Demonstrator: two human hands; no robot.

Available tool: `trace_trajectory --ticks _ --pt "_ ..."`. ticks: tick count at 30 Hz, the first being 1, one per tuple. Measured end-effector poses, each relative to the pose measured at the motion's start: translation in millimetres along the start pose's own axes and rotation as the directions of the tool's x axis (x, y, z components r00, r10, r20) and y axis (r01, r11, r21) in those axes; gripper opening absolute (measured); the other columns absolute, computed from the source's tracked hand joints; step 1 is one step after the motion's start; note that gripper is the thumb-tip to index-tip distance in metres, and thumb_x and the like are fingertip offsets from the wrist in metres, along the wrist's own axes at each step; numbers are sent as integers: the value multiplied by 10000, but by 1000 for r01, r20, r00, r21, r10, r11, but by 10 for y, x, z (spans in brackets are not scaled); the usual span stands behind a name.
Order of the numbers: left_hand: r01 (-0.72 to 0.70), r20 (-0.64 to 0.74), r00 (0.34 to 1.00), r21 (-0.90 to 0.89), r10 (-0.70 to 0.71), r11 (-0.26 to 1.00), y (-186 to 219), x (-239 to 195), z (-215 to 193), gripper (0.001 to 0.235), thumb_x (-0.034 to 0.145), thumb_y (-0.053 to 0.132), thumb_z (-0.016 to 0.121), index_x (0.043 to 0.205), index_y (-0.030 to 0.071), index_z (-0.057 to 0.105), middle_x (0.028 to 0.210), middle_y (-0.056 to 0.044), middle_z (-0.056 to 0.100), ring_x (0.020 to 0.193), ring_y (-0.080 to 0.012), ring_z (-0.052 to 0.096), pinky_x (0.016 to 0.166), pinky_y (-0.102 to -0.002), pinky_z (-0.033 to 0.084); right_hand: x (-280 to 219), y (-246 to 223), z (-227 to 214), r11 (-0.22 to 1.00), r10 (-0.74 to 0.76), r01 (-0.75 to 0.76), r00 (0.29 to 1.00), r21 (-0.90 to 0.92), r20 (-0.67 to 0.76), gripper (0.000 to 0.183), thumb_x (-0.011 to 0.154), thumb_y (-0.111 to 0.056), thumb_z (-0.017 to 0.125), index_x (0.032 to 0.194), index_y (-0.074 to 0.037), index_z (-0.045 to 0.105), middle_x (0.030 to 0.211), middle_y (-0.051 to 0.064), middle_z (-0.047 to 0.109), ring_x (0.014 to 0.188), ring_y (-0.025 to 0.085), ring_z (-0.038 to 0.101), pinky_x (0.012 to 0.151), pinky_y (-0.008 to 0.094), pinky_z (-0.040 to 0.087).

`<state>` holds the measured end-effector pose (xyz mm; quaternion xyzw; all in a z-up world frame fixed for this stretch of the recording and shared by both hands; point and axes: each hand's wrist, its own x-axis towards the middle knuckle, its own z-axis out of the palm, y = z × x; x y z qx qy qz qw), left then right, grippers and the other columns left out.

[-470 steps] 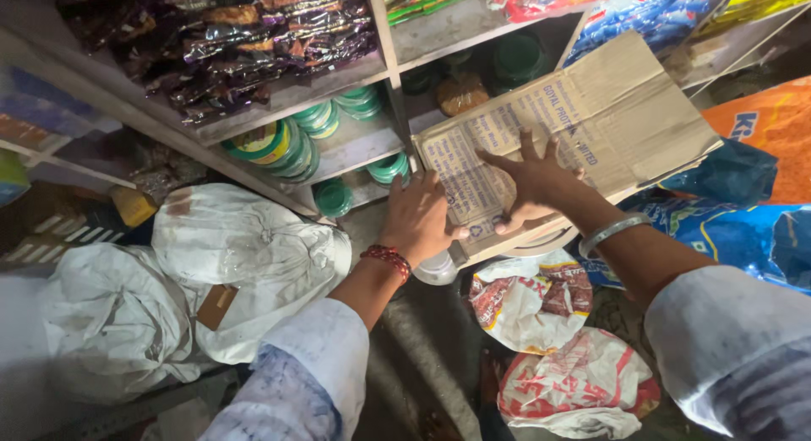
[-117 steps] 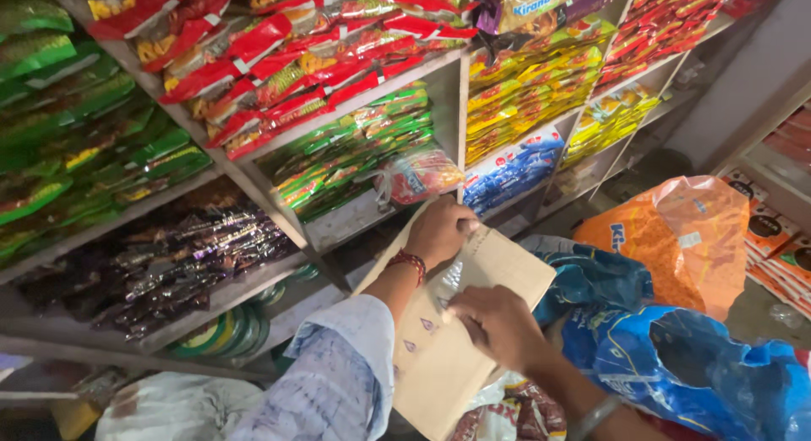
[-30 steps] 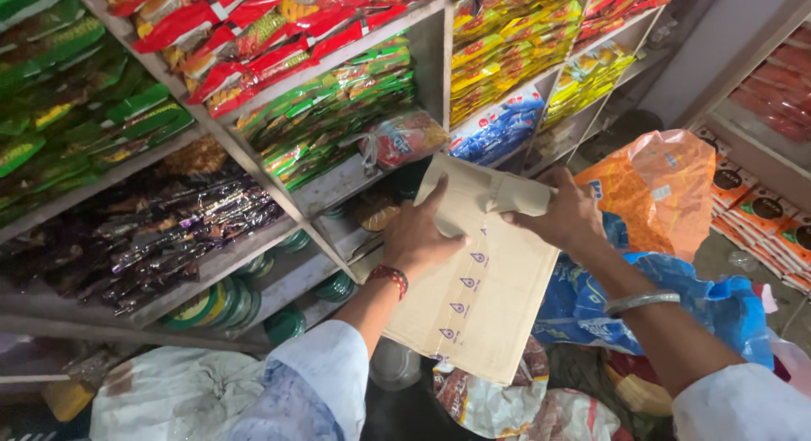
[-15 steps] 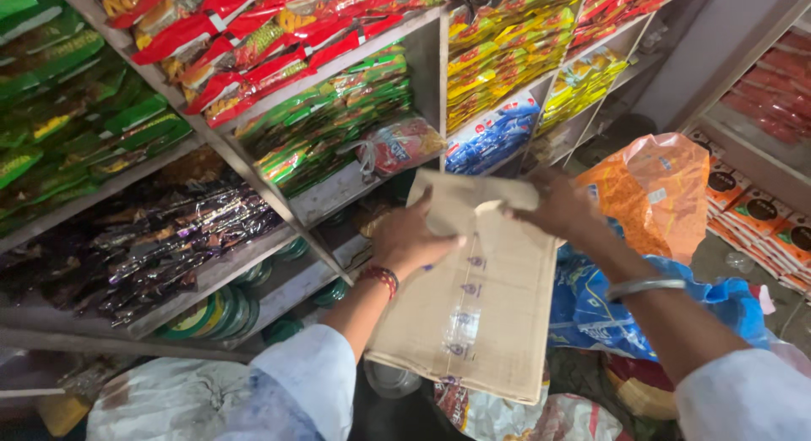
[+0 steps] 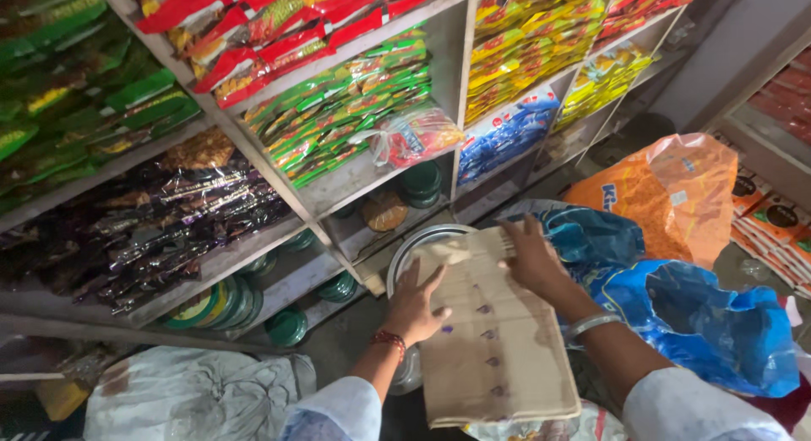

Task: The person removes plastic bottles of cooking oil from a cardboard box and places them one by one onto a wooden shelf. The person then folds the empty cardboard box.

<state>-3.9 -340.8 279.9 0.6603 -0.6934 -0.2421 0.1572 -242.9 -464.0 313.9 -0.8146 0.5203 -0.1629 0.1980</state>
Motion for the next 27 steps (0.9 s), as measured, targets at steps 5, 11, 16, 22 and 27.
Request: trace_trajectory --ticks 5,11,16,22,27 --pt "22 -54 998 154 -14 988 297 -5 152 834 867 354 741 1598 302 344 1668 -232 183 1513 -494 203 1220 -570 200 -68 401 98 999 -54 54 998 9 15 723 807 -131 791 1462 -206 494 1611 355 146 1441 533 288 1157 528 363" --pt "101 167 976 209 -137 973 742 132 -4 1042 819 559 761 1621 245 174 1667 -274 34 1546 -466 -5 1238 -624 10 -269 400 24 943 55 70 931 -324 362 773 916 -330 770 1540 -446 329 1708 140 56 1485 620 -17 1152 699 124" --pt "72 222 966 259 -132 963 931 252 26 1267 694 582 838 1639 153 112 1694 -263 4 1579 -415 -28 1231 -596 62 -254 252 -296 930 -28 219 844 -295 535 1214 653 -376 956 1610 -458 214 1663 241 -59 1493 589 -90 1235 642 0" --pt "3 87 996 114 -13 994 622 531 176 867 850 482 746 1566 320 283 1675 -261 59 1555 -448 44 1213 -632 87 -248 -94 -457 936 9 179 850 -304 527 1174 599 -387 989 1540 -471 292 1677 203 -32 1473 620 -25 1256 660 50" --pt "-134 -339 929 62 147 989 483 441 348 443 949 301 619 1389 321 574 1635 -215 308 1505 -419 294 1231 -587 171 -216 -340 -569 916 151 98 814 -389 560 1123 624 -367 978 1523 -505 320 1725 100 -41 1514 596 -9 1157 730 254"
